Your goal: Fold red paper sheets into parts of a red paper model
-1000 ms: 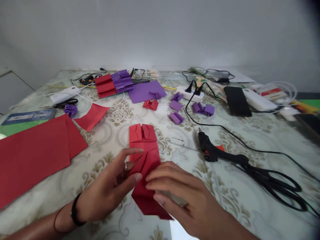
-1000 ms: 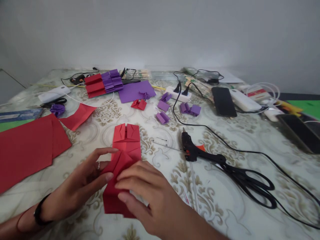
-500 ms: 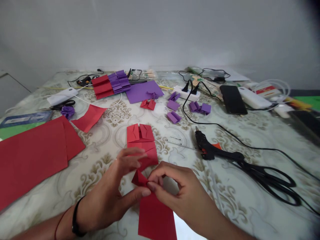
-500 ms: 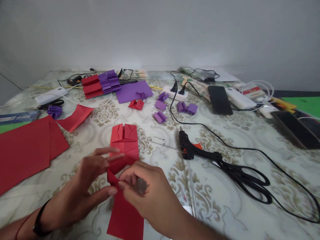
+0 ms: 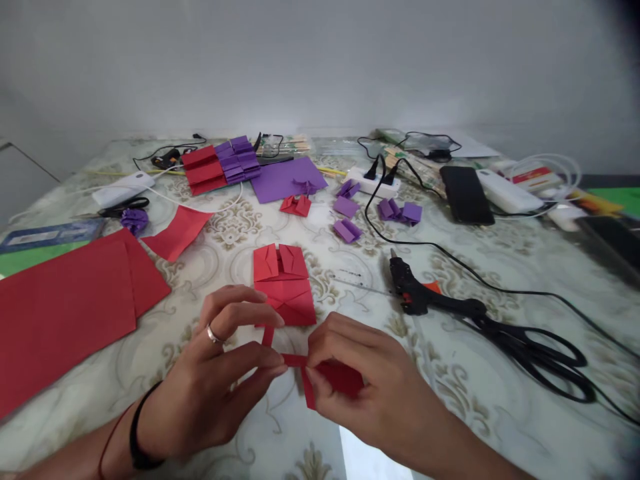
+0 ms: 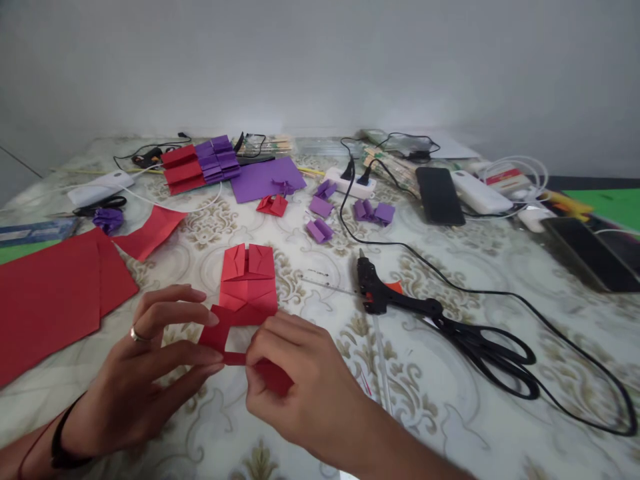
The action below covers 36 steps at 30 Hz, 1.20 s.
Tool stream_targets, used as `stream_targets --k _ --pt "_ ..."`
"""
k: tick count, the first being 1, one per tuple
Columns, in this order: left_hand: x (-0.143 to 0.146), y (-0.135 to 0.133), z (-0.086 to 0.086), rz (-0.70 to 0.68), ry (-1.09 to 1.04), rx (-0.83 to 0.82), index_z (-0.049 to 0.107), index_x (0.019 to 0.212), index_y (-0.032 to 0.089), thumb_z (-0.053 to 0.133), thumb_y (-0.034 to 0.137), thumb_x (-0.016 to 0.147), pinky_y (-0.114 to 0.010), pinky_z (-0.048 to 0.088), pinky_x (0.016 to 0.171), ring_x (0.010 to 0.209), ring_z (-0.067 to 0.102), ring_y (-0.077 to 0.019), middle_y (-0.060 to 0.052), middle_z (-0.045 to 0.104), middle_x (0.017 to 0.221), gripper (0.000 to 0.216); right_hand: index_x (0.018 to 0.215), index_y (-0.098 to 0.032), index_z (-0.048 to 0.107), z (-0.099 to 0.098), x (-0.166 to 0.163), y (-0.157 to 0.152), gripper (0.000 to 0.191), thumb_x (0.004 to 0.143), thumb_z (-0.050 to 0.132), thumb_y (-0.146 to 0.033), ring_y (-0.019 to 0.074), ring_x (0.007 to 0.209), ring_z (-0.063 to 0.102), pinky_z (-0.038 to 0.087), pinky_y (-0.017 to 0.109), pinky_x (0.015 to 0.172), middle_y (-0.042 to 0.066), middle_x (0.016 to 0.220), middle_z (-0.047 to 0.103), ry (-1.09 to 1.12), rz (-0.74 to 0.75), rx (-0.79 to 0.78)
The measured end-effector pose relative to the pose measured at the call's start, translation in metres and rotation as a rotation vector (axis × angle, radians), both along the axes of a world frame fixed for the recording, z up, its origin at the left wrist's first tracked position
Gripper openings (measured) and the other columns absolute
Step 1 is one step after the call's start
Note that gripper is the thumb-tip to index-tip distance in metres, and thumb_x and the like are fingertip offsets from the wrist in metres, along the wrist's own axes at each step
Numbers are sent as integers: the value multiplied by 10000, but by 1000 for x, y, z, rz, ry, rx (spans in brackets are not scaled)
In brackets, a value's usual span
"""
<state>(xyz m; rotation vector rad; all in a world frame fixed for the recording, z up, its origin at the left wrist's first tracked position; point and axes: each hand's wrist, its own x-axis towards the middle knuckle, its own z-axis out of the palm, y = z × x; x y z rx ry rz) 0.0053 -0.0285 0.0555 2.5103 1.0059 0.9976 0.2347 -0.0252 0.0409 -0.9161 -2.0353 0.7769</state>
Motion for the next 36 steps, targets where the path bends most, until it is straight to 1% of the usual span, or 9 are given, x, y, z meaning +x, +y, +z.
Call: stream_targets --k 5,9,11,14,17,21,24,29,36 --pt "-19 10 9 64 51 114 685 958 223 670 35 931 -467 472 1057 1262 522 -288 -59 601 1177 190 793 -204 590 1 13 8 178 822 588 -28 127 721 583 459 268 693 -21 773 648 0 -8 16" --pt "-38 24 17 187 45 214 687 921 225 691 80 929 -502 457 1035 1192 574 -293 -56 632 1146 145 787 -217 575 3 29 18 204 794 577 -13 123 725 586 459 261 685 -35 780 628 -27 -85 -20" --pt "-41 26 18 206 56 233 693 919 232 696 88 927 -504 457 1034 1177 588 -291 -52 653 1136 144 814 -228 583 5 35 22 196 818 587 -32 122 746 597 470 260 698 -37 805 624 -10 -130 -49" --pt "-33 22 15 148 90 232 697 923 231 711 82 918 -495 477 1018 1156 591 -287 -49 688 1085 149 964 -239 639 7 37 23 150 894 634 -107 145 882 638 505 281 791 -6 947 659 41 -181 11" --pt "-20 12 9 68 89 197 695 945 217 702 49 921 -517 448 1073 1133 580 -271 -41 708 1039 169 1071 -221 677 6 27 17 194 903 701 -128 168 986 654 523 306 868 30 1052 693 39 -90 74" --pt "-8 4 4 -5 31 123 694 965 204 676 20 933 -520 410 1102 1104 570 -248 -31 713 996 188 953 -185 676 1 10 7 97 934 675 -90 154 851 656 530 300 785 27 912 719 47 47 92" --pt "-5 4 4 -20 33 82 701 980 209 686 37 936 -520 398 1089 1134 556 -252 -29 735 1023 178 917 -173 672 -5 3 0 103 937 647 -74 148 786 664 511 291 706 26 878 719 -16 23 129" --pt "3 2 3 -55 100 64 703 937 240 701 70 934 -509 367 1113 1115 592 -232 42 775 951 170 857 -167 678 -14 -5 -9 143 925 604 -64 166 730 669 477 327 679 22 821 711 -137 -7 237" --pt "9 1 -3 -47 119 66 632 867 217 660 42 900 -472 379 1127 963 634 -183 56 739 857 181 830 -156 679 -10 -8 -7 157 885 598 -34 153 697 638 483 307 657 21 791 695 -114 15 246"
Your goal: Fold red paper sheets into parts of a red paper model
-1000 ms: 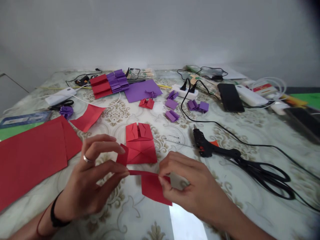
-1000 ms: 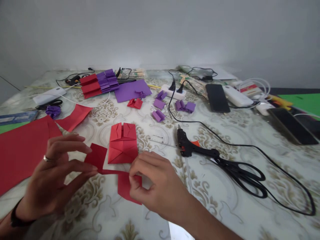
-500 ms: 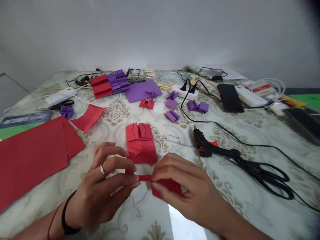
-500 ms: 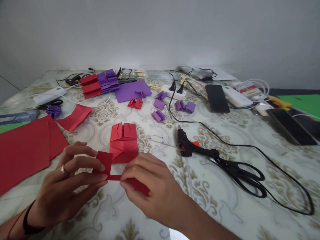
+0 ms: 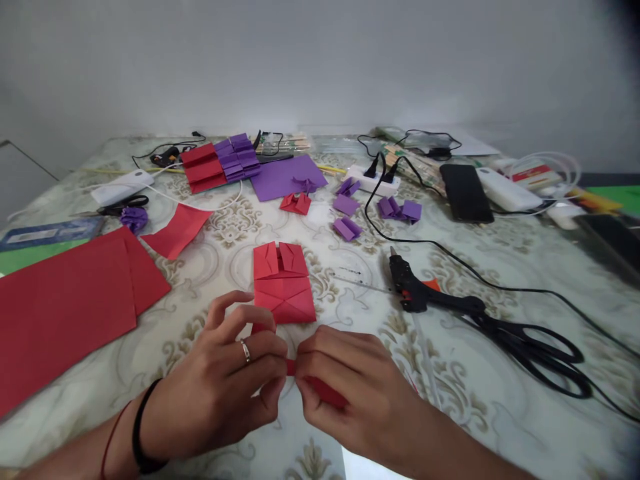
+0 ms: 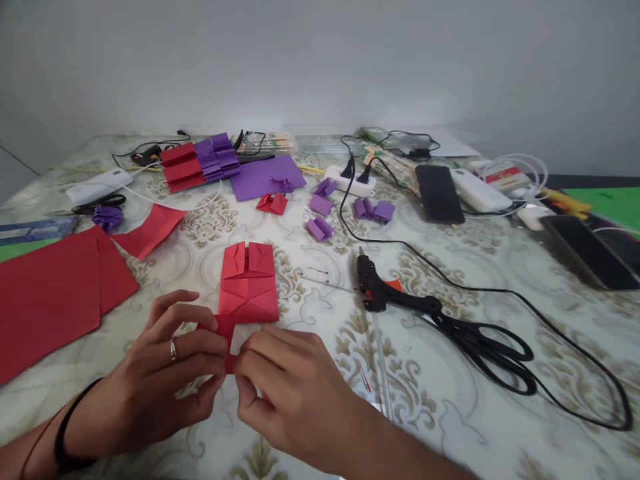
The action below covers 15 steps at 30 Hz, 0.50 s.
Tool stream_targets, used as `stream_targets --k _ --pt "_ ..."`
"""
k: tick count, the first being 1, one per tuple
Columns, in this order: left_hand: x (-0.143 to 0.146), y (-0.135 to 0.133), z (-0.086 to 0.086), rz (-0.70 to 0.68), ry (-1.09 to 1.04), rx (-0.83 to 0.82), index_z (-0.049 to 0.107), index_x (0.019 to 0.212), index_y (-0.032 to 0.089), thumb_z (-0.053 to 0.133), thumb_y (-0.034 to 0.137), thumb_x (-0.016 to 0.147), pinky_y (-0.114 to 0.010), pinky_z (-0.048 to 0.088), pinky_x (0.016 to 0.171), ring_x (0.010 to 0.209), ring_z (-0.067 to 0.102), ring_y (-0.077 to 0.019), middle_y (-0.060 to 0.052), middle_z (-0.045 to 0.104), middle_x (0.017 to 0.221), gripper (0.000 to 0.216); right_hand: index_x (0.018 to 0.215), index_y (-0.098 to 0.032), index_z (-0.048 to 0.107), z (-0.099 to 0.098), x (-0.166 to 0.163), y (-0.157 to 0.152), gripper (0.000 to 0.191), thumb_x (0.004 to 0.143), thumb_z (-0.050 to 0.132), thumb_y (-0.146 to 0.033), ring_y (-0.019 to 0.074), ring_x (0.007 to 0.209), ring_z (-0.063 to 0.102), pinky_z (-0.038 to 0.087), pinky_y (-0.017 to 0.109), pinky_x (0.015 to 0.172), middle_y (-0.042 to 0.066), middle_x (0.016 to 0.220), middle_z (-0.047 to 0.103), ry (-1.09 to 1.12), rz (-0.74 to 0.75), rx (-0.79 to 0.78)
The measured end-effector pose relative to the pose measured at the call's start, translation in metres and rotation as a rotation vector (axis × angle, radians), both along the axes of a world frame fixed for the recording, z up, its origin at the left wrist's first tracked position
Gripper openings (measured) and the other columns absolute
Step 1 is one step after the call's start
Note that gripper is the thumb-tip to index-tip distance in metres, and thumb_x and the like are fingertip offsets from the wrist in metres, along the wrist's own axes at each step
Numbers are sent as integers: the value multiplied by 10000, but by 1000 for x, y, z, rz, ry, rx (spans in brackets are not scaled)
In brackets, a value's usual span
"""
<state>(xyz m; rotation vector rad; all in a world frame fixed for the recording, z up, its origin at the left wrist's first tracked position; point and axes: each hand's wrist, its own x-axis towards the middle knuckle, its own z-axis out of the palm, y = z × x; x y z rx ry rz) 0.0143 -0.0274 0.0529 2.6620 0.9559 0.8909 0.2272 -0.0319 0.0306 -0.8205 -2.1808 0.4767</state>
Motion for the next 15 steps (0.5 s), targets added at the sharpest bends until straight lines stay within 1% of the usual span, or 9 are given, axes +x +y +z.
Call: stream_targets --k 5,9,10,12,14,15 --pt "-10 7 10 45 15 41 623 850 221 650 31 884 -458 396 1117 958 631 -186 47 728 842 195 846 -172 652 3 8 6 147 872 604 -35 141 708 644 496 286 660 13 811 688 22 -34 -6" --pt "-22 11 18 52 51 71 626 866 227 647 24 870 -472 408 1108 965 636 -200 35 743 868 204 853 -188 643 5 14 10 141 870 602 -55 153 732 661 514 298 665 15 823 692 4 -52 -45" --pt "-23 12 18 48 61 75 630 884 227 651 33 868 -482 408 1107 995 640 -213 25 754 895 196 852 -191 642 5 15 10 141 873 597 -60 158 735 665 517 303 666 18 822 693 -5 -51 -54" --pt "-23 11 16 36 75 76 654 970 229 694 103 876 -512 397 1120 1073 646 -248 -1 780 982 162 857 -198 644 4 13 9 140 882 590 -71 167 734 670 517 314 662 25 822 702 -26 -47 -52" --pt "-19 10 11 22 75 71 677 1073 226 758 205 889 -534 376 1145 1137 653 -276 -21 795 1048 202 870 -202 647 3 9 7 144 897 582 -77 173 733 672 514 321 663 28 826 715 -28 -30 -31" --pt "-16 8 7 8 65 68 685 1096 226 775 230 897 -532 366 1156 1143 662 -276 -17 801 1040 218 874 -201 646 2 7 6 146 905 578 -76 173 733 671 513 322 662 28 827 720 -25 -17 -25"
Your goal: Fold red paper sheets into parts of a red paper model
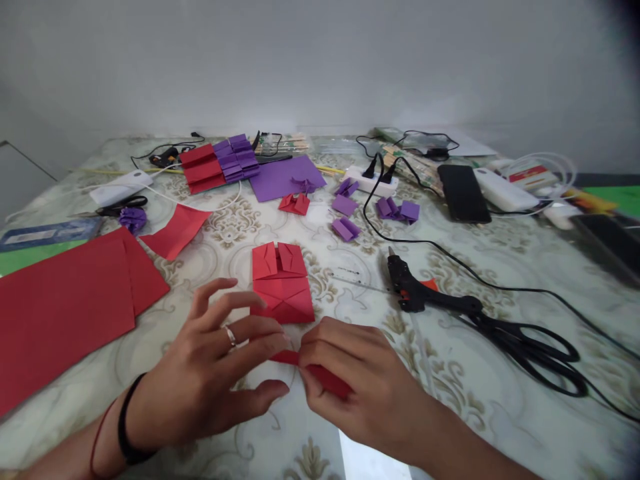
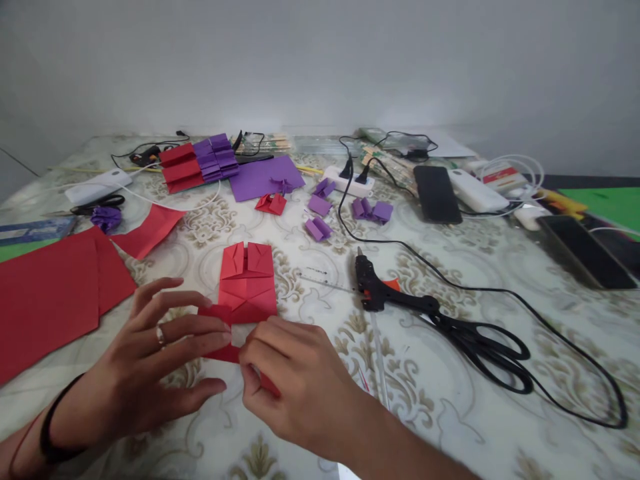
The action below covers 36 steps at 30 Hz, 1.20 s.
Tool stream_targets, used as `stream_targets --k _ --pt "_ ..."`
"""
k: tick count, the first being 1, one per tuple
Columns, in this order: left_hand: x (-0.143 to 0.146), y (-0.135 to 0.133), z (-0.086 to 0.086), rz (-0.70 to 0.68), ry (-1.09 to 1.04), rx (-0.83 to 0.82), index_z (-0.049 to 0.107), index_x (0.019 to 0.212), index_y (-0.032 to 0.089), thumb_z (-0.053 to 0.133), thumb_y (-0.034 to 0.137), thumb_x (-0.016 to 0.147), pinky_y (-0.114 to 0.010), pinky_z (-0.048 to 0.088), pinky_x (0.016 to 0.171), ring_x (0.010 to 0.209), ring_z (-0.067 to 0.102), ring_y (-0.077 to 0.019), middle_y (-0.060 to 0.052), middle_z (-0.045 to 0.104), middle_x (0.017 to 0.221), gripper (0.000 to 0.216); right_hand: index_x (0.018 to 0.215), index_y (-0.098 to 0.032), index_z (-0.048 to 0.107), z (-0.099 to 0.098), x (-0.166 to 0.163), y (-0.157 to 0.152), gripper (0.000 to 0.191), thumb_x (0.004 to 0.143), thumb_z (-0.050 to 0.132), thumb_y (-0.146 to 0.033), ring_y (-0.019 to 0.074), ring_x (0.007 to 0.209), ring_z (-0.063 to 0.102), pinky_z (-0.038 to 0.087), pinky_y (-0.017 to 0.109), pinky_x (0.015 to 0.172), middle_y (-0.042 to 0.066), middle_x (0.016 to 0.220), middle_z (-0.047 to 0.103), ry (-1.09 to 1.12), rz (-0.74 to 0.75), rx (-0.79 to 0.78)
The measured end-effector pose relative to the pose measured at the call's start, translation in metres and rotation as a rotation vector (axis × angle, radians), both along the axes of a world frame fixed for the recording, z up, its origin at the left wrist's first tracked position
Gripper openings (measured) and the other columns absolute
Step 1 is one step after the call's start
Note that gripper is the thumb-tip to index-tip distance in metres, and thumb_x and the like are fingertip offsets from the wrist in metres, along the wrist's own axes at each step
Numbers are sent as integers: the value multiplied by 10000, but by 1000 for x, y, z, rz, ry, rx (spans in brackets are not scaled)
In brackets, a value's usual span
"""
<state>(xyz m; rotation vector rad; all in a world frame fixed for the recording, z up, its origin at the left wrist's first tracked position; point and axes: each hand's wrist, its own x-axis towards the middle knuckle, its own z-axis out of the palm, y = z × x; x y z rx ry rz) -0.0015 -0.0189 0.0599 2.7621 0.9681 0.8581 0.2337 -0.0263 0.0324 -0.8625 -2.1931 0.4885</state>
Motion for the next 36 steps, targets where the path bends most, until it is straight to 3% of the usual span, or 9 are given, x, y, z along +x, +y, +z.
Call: stream_targets --k 3,6,18,22,26,28,31,33,36 --pt "8 -4 -10 -44 -32 -41 694 1035 226 704 133 959 -486 368 1155 1056 708 -220 30 804 917 120 857 -193 632 -2 -4 -1 161 909 567 -55 168 711 651 510 322 656 23 801 717 19 33 14" --pt "11 -6 -13 -42 -36 -47 684 1001 227 620 64 987 -464 403 1118 932 726 -171 51 792 857 176 836 -194 614 0 -2 1 166 883 574 -40 162 707 628 512 314 650 21 801 716 27 56 10" --pt "-22 13 7 22 -27 -25 718 988 255 721 103 933 -473 464 1075 879 730 -176 40 784 866 161 832 -226 602 10 28 21 188 870 551 -50 150 691 615 510 291 642 -1 778 650 31 -15 -109" --pt "-29 16 9 46 -139 -230 734 923 232 706 135 960 -377 548 926 843 705 -164 8 747 855 108 881 -240 620 11 39 27 175 910 576 -73 158 747 645 526 291 681 4 844 669 36 -76 -198" --pt "-28 15 3 143 -218 -521 764 1016 257 710 264 970 -236 571 669 781 727 -148 -1 776 912 71 1139 -284 681 12 46 30 313 977 530 -63 184 1029 710 573 329 875 42 1117 726 78 -45 -156" --pt "-27 14 -1 195 -254 -571 762 1112 280 739 313 950 -214 581 652 766 745 -144 4 804 973 167 1197 -311 709 12 47 29 411 958 533 -28 181 1132 700 571 335 948 44 1241 705 60 46 -176" --pt "-23 14 -5 180 -291 -623 773 1090 284 743 304 950 -228 603 722 822 764 -159 4 815 993 145 1201 -321 751 10 43 28 398 928 645 -52 199 1220 678 574 331 974 59 1382 655 47 154 -310" --pt "-20 13 -6 116 -295 -678 779 1064 285 696 280 980 -236 601 732 820 756 -156 7 804 959 118 1161 -293 770 9 38 27 305 933 702 -103 211 1210 684 574 343 977 75 1366 672 93 197 -392" --pt "-18 11 -5 21 -311 -746 756 1154 298 730 346 964 -247 602 707 806 747 -162 -4 793 980 198 1000 -240 778 8 29 26 96 969 700 -193 195 1006 733 590 334 890 63 1098 764 223 170 -458"
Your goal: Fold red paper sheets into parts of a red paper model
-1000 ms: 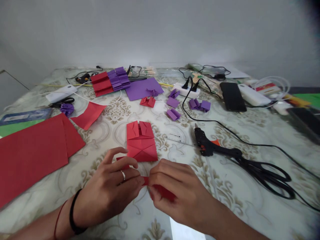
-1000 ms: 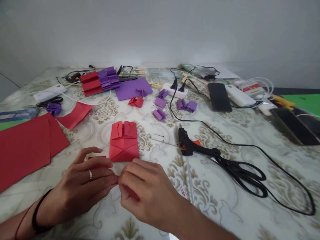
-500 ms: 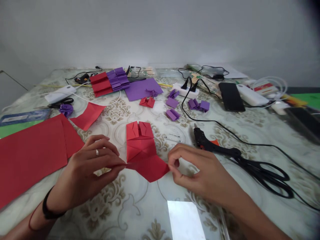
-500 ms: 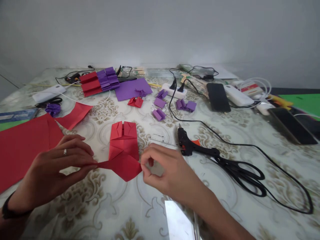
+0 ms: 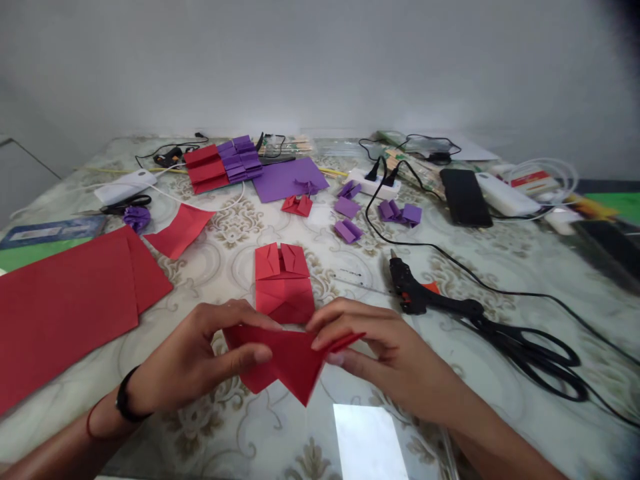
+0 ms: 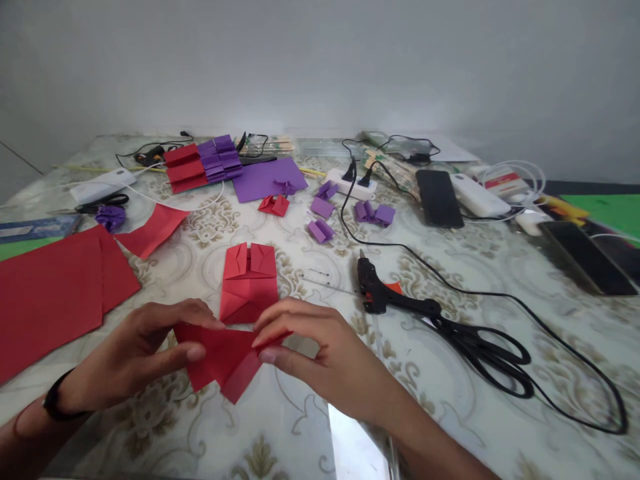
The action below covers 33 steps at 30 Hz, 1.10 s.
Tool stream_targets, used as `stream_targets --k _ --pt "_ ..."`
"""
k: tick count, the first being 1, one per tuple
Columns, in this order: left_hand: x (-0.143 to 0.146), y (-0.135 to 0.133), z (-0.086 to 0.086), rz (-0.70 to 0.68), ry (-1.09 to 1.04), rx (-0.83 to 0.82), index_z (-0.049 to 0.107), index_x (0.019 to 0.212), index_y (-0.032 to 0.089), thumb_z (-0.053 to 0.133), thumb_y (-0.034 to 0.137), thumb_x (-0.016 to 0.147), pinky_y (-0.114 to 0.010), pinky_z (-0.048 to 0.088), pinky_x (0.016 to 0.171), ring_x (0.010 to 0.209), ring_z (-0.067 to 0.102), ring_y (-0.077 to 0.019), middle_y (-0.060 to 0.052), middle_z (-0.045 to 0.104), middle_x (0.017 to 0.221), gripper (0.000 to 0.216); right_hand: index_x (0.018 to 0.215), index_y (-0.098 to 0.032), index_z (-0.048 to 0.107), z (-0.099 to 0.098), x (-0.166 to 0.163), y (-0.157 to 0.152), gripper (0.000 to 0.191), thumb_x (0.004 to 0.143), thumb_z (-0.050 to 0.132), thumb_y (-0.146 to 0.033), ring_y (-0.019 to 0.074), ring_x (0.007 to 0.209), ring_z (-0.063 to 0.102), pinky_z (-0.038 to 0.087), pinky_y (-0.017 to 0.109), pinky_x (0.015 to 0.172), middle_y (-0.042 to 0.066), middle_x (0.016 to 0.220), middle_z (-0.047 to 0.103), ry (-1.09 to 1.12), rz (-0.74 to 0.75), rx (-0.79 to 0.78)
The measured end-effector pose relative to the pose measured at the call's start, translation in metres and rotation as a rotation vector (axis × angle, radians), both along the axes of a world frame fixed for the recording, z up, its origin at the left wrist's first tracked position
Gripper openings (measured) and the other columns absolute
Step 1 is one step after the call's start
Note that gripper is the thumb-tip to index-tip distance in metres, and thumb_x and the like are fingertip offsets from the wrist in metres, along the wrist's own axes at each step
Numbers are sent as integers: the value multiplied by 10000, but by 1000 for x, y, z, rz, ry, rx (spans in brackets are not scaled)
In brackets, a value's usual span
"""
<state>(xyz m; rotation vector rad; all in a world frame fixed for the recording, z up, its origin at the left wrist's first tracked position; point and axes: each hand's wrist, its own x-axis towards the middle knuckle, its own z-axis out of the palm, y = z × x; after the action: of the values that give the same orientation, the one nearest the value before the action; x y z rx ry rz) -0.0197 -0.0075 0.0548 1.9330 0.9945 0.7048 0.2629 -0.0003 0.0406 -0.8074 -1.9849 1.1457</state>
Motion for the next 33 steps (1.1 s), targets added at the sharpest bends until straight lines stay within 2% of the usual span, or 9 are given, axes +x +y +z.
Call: stream_targets --k 4,8,12,16,18,21,25,30,33 --pt "0 -2 1 -25 -6 15 679 1302 324 870 381 843 -321 632 856 1024 756 -227 -37 779 1159 500 921 -209 728 -4 -8 -4 144 991 672 -322 162 757 695 574 259 659 31 859 739 89 -150 -233" --pt "2 -4 0 -22 5 84 706 1262 311 788 268 919 -319 632 825 983 763 -226 -40 791 1109 356 1091 -243 684 -12 -13 -11 149 982 679 -344 143 725 673 570 236 643 -5 838 689 110 -234 -344" --pt "5 -2 -2 42 -4 78 755 1180 282 742 284 954 -290 609 742 913 766 -213 -34 802 1020 226 1191 -305 642 -18 -15 -15 209 987 667 -271 170 1045 686 582 313 926 31 1129 659 40 -372 -50" --pt "5 -1 -3 125 10 48 781 1090 275 659 315 997 -260 565 633 782 748 -184 -17 805 935 159 1221 -267 707 -12 -11 -13 328 957 723 -460 238 1231 625 529 380 1064 89 1296 617 -85 -202 217" --pt "6 -1 -3 110 -3 20 776 1082 269 645 327 1009 -264 569 640 781 744 -182 -21 801 932 161 1203 -230 724 -8 -12 -13 361 928 767 -460 220 1130 677 566 335 992 89 1218 671 -77 -131 249" --pt "7 -4 -5 70 -8 69 706 1219 266 652 296 1014 -305 603 794 936 737 -195 -43 769 1049 214 1107 -220 743 -7 -15 -14 132 985 694 -224 151 915 724 595 246 819 40 1011 738 -59 -165 244" --pt "8 -9 -7 147 157 440 562 1410 277 672 249 1006 -412 536 1032 1260 579 -242 -108 548 1398 419 1281 -290 679 -16 -17 -17 332 967 674 -180 133 749 717 520 172 499 -1 913 720 -103 -367 41" --pt "10 -15 -9 116 270 594 651 1279 264 718 491 961 -378 580 854 1093 567 -237 -93 484 1295 397 1318 -343 621 -21 -16 -19 335 1001 619 -235 117 656 657 467 164 443 -19 888 667 -13 -435 -100" --pt "13 -15 -14 98 208 577 671 1168 217 732 331 979 -320 599 814 984 609 -175 -68 509 1205 229 1111 -315 705 -14 -17 -18 166 1009 598 -239 120 704 639 455 169 473 5 966 700 -64 -397 -74"
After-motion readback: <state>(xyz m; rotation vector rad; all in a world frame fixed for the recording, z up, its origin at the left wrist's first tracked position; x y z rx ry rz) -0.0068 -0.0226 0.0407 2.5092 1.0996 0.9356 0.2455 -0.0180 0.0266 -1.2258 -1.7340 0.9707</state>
